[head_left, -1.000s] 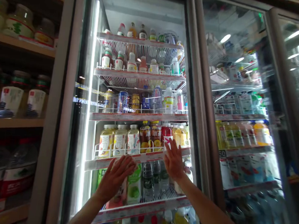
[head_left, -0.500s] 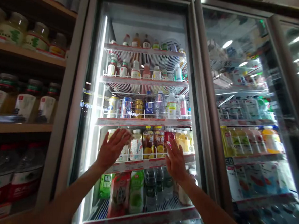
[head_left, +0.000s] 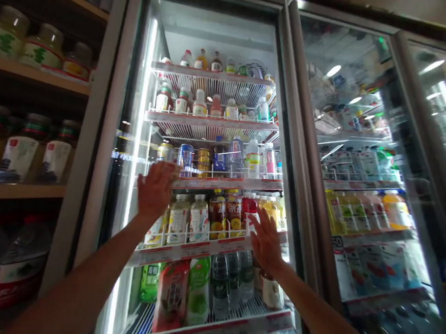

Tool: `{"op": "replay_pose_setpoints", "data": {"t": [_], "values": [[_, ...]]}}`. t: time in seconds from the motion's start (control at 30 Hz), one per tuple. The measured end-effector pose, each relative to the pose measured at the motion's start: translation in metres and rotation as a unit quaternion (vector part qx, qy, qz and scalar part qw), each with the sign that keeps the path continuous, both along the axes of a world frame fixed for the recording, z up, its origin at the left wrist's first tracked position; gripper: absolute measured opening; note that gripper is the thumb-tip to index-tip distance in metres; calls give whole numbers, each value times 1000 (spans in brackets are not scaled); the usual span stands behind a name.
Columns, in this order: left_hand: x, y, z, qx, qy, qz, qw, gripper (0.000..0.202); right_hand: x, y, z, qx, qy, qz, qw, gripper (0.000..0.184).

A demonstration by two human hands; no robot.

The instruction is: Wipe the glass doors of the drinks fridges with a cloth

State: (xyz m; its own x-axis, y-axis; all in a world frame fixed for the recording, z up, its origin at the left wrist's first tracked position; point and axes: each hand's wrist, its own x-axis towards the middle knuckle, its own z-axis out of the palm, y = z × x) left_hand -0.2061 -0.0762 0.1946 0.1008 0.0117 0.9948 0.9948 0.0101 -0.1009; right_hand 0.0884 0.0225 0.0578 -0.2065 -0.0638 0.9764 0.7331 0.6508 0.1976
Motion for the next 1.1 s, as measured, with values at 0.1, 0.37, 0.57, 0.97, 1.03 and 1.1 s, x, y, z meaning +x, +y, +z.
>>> {"op": "replay_pose_setpoints", "data": {"t": [0.1,0.37,0.57,0.97,1.03,1.1], "values": [[-4,0,6,70,-105,3,992,48,7,2,3,2,22,7,1000,53],[65,40,-34,-42,127,-105,985,55,-92,-43,85,30,6,209,977,50],[24,24,-42,-19,17,-35,999,69,-143,-46,118,12,-75,68,995,42],[15,20,-64,-42,44,1,998,80,69,28,93,66,93,-53,992,44],[21,22,-79,-39,44,-8,998,72,74,26,35,65,95,-48,992,49],[27,23,-94,-33,56,-15,998,69,73,23,-21,49,67,-44,996,56]]}}
